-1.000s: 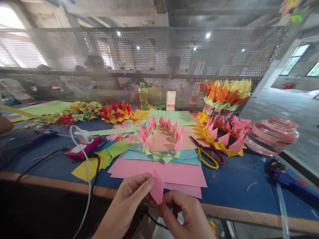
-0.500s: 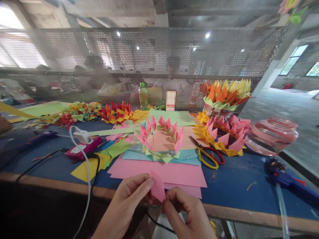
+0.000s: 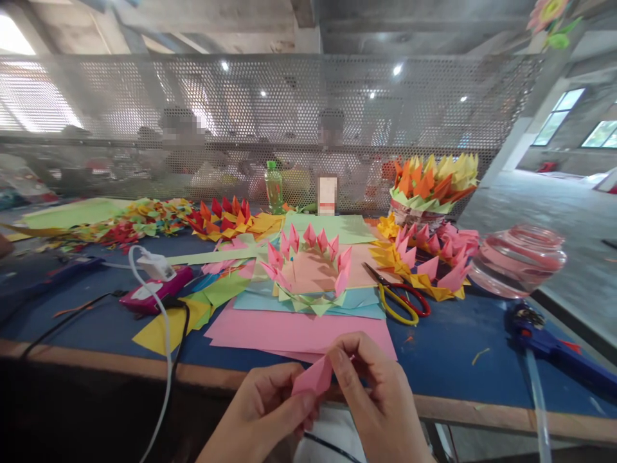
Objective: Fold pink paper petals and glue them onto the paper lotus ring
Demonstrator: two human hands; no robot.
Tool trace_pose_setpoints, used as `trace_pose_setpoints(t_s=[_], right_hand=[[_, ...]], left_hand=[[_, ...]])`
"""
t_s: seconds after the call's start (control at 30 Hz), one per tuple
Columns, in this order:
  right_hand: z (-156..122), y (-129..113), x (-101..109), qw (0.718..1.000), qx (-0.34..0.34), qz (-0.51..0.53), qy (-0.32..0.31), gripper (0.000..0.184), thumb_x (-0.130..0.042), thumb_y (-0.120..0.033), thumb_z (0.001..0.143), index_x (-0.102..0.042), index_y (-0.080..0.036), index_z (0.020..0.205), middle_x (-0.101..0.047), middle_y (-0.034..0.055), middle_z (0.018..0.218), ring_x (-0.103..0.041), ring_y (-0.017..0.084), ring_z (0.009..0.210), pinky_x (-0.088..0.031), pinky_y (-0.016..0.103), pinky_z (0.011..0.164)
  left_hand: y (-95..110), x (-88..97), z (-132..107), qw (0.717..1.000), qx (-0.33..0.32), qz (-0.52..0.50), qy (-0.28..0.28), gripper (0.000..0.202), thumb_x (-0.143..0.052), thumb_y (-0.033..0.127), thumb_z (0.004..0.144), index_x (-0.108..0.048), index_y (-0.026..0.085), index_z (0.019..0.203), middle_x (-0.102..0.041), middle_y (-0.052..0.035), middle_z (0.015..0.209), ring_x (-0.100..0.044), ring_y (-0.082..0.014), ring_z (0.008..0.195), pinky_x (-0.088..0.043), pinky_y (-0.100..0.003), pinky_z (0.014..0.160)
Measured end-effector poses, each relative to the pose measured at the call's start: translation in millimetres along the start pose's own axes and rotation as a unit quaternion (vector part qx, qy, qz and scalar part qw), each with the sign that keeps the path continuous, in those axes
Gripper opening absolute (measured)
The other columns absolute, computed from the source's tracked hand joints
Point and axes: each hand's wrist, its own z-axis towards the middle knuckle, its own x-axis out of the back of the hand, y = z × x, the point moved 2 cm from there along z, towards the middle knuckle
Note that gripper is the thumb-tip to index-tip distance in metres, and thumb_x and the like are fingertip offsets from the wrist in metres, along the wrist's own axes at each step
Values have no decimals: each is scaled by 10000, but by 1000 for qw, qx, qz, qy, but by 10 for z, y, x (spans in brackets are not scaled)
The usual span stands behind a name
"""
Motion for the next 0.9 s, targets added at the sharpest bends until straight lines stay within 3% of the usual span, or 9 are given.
trace_pose_setpoints(t_s=[0.1,0.17,0.33,0.47,0.63,0.77,0.9], right_hand=[[36,-17,-10,999,14,-12,-27,348,-592,-533,955,-655,-210,842,-627,-17,680,-562,113,589,-483,186,552],[70,-17,18,996,59,-59,-33,311,-579,-486,973,-666,-212,855,-663,-12,698,-594,116,598,-496,187,572],[116,-16,84,971,159,-176,-40,217,-550,-356,1006,-677,-221,892,-704,-22,758,-650,105,668,-511,158,658],[100,12,94,970,162,-176,-39,204,-546,-360,1012,-689,-236,937,-720,-21,808,-676,104,716,-519,134,679],[72,104,148,978,141,-153,-26,260,-463,-374,1048,-690,-253,1091,-738,-2,876,-693,99,751,-526,113,694],[24,160,142,982,95,-148,-64,284,-499,-434,1023,-689,-226,989,-712,14,822,-668,132,727,-529,157,658],[-29,171,66,980,64,-142,-121,342,-476,-466,1025,-663,-214,888,-650,7,764,-592,132,680,-487,192,636]], left_hand=[[-78,-39,30,999,8,0,-46,564,-750,658,782,-738,96,832,-652,-62,718,-535,-115,629,-418,-215,615],[-93,-59,35,998,-3,21,-58,606,-688,690,820,-750,91,886,-661,-83,775,-560,-137,683,-434,-224,631],[-41,-56,8,997,-54,49,7,517,-693,606,860,-725,129,1059,-644,-59,835,-529,-137,713,-424,-224,636],[-19,-32,5,999,-45,18,26,432,-753,543,832,-696,116,803,-580,-17,680,-483,-104,628,-397,-215,616],[48,6,33,997,-31,-20,67,389,-794,490,806,-716,109,819,-619,-26,676,-516,-101,589,-424,-212,601],[126,22,36,994,-43,-43,92,312,-793,429,821,-728,125,802,-647,-27,737,-540,-114,676,-443,-207,673],[179,27,33,989,-100,-44,96,221,-766,342,849,-738,140,764,-638,-27,815,-556,-142,799,-456,-217,765]])
